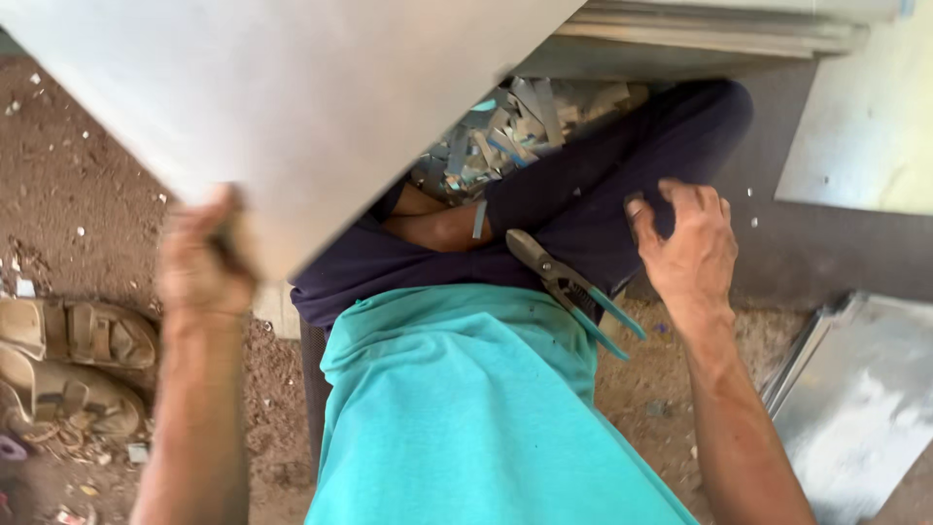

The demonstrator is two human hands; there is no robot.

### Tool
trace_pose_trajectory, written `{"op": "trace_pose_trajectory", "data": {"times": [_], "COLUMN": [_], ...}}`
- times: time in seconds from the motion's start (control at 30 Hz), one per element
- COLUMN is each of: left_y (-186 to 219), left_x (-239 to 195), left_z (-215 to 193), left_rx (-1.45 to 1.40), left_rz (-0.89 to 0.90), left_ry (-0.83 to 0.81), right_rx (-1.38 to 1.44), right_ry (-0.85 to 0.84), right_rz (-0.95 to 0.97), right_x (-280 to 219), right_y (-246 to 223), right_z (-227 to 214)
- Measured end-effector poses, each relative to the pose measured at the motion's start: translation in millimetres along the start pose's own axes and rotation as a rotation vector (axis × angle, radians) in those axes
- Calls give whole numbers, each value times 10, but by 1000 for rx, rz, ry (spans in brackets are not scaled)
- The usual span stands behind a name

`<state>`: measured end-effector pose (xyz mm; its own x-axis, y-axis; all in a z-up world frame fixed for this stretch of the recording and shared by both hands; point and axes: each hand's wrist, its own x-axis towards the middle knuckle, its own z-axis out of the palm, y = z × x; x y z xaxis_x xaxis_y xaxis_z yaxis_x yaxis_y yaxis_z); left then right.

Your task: The person sits on the ground and uses tin snips to cut small rectangular pieces from the edges of stacked metal sheets. The person repeatedly positions the snips, cuts, and removes the small cutouts, then repositions the sheet to continue cutting along the edges.

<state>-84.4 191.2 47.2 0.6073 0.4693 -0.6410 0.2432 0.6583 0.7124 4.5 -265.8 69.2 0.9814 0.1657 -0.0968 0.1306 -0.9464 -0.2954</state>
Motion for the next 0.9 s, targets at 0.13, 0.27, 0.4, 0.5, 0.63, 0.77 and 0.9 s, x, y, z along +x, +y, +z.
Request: {"op": "trace_pose_trajectory", "data": {"times": [0.13,0.27,0.4,0.5,0.63,0.77,0.9], "left_y": [-648,-1048,-1238,-1172,-1199,-1138,-1180], "left_x": [-133,-308,-482,-483,-525,-429,-454], "left_z": [727,1298,1675,1699,1681,1767,1704], "left_rx": [95,199,381,376,368,342,289], "left_rz": [-142,-114,-80,-82,-122,-35,-119], "left_ry": [-243,-520,-644,-643,-602,-600,-593], "right_rx": [192,830,385,86,33,72,-37], "right_ry": [40,171,392,456,436,399,424], "right_rz": [24,122,-200,-298,-331,-333,-285], "right_x": [-147,-199,-78,176,241,-97,231], "right_y": [194,14,30,-264,-702,-1186,-996], "right_z": [101,190,10,-108,-330,-451,-404]}}
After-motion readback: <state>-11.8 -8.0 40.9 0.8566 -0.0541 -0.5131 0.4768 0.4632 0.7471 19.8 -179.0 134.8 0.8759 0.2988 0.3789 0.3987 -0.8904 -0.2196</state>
